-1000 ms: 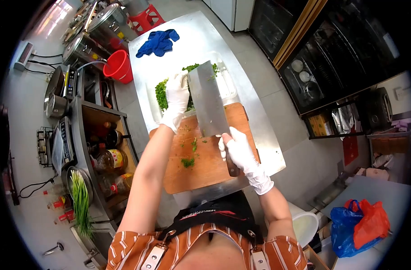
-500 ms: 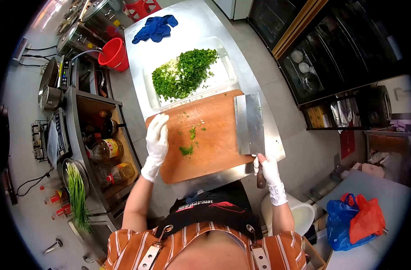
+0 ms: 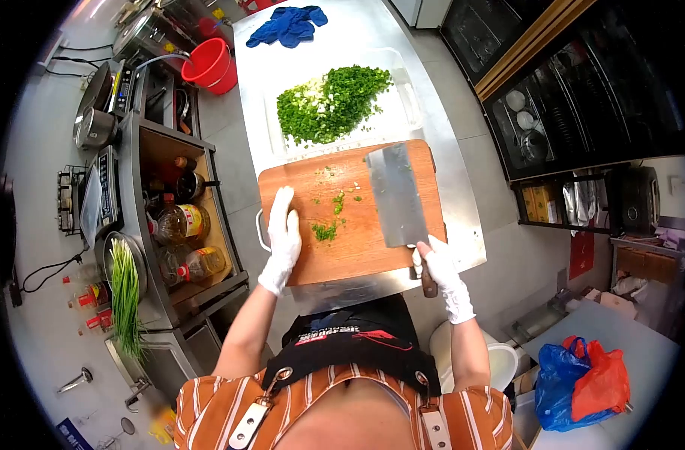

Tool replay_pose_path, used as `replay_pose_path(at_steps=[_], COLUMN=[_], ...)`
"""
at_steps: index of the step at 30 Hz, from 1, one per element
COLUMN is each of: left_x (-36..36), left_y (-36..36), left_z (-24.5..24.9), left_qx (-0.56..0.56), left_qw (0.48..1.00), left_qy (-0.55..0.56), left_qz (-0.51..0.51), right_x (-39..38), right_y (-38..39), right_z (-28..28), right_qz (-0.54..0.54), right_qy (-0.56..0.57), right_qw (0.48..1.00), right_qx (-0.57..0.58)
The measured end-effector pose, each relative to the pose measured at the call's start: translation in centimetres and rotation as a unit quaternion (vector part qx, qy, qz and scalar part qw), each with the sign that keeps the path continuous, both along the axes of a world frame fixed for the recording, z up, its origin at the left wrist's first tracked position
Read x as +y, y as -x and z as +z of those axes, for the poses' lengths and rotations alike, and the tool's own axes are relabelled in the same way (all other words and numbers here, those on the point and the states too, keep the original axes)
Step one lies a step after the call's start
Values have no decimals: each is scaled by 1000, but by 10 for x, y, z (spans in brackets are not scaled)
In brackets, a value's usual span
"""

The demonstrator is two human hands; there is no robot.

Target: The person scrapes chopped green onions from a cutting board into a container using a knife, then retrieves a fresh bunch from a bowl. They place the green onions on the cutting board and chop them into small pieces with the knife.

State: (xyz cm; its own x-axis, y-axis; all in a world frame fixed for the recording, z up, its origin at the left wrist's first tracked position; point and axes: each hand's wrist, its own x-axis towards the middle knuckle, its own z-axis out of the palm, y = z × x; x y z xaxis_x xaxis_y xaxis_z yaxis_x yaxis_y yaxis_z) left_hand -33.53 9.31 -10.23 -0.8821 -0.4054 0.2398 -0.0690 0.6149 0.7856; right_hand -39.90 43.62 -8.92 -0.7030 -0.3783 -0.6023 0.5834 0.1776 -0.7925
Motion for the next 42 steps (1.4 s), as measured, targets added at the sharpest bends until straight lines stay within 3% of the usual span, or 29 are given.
replay_pose_path(at_steps=[4,13,17,22,25,27,30,36,39,42], left_x=[-16,-23,-20,-4,3,-6,-21,-10,15,40], left_y=[42,42,41,17,6,13,30,13,-1,-6], left_z=[-8,-19,-12,-6,-5,-8,-3,-8,-13,-14], left_qx=[13,-9,-22,-53,-55,-3,-24,-73,-34,-35], left_qw=[999,996,991,982,982,990,991,981,993,999], left_qy=[18,-58,57,11,-81,-12,42,62,22,9], left_qz=[-50,-68,-117,-181,-160,-140,-124,-167,-113,8], right_x=[-26,-61,-58,-49,-42,-40,-40,-53,-65,-85], right_y=[-7,12,12,-6,-16,-25,-35,-58,-66,-78], right_z=[8,19,23,13,15,8,4,-6,-7,-10], right_qz=[9,115,136,136,147,104,79,44,52,51], right_qy=[23,7,1,17,-1,32,33,42,48,47], right_qw=[999,993,990,988,988,993,994,996,996,995], right_qx=[-28,-24,-36,-69,-47,-56,-64,-62,-58,-71])
